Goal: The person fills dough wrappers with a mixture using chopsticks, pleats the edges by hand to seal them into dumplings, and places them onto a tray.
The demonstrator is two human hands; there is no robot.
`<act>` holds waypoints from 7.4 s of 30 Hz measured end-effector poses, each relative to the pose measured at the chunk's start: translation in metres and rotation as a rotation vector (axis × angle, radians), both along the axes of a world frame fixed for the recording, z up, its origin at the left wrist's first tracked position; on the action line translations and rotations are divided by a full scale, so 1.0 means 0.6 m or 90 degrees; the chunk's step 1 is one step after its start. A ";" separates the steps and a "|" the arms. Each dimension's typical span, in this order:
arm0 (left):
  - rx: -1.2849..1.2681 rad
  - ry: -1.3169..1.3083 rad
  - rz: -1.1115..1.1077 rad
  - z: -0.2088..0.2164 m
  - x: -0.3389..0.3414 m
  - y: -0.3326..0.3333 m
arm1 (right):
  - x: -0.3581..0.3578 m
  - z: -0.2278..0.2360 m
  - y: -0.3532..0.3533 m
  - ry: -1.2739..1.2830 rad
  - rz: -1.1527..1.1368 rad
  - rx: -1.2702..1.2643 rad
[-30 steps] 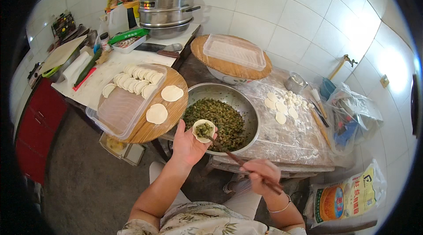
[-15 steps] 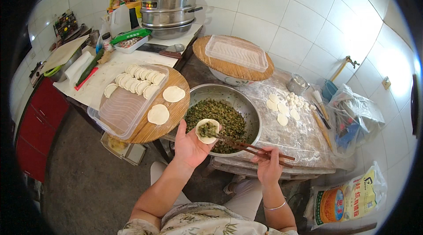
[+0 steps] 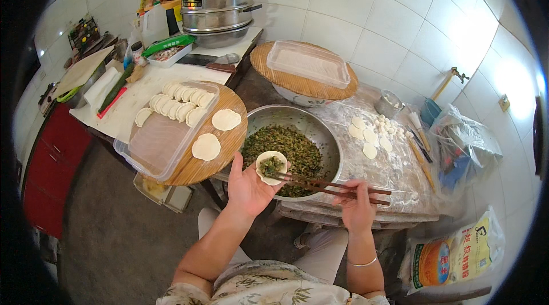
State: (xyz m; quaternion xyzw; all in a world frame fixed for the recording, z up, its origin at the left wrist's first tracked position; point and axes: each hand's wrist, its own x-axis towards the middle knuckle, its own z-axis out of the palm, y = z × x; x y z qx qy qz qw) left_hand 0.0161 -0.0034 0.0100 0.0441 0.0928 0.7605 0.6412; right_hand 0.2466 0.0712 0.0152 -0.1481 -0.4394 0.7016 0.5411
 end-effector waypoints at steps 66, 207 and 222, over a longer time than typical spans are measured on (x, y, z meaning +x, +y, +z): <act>0.036 -0.001 -0.037 -0.024 0.010 -0.011 | 0.000 -0.030 -0.001 0.015 -0.040 -0.062; 0.002 0.669 0.020 0.030 0.143 -0.131 | -0.002 0.042 -0.124 -0.377 -0.308 0.602; -0.030 0.465 -0.041 0.021 0.137 -0.125 | -0.008 0.042 -0.124 -0.402 -0.293 0.607</act>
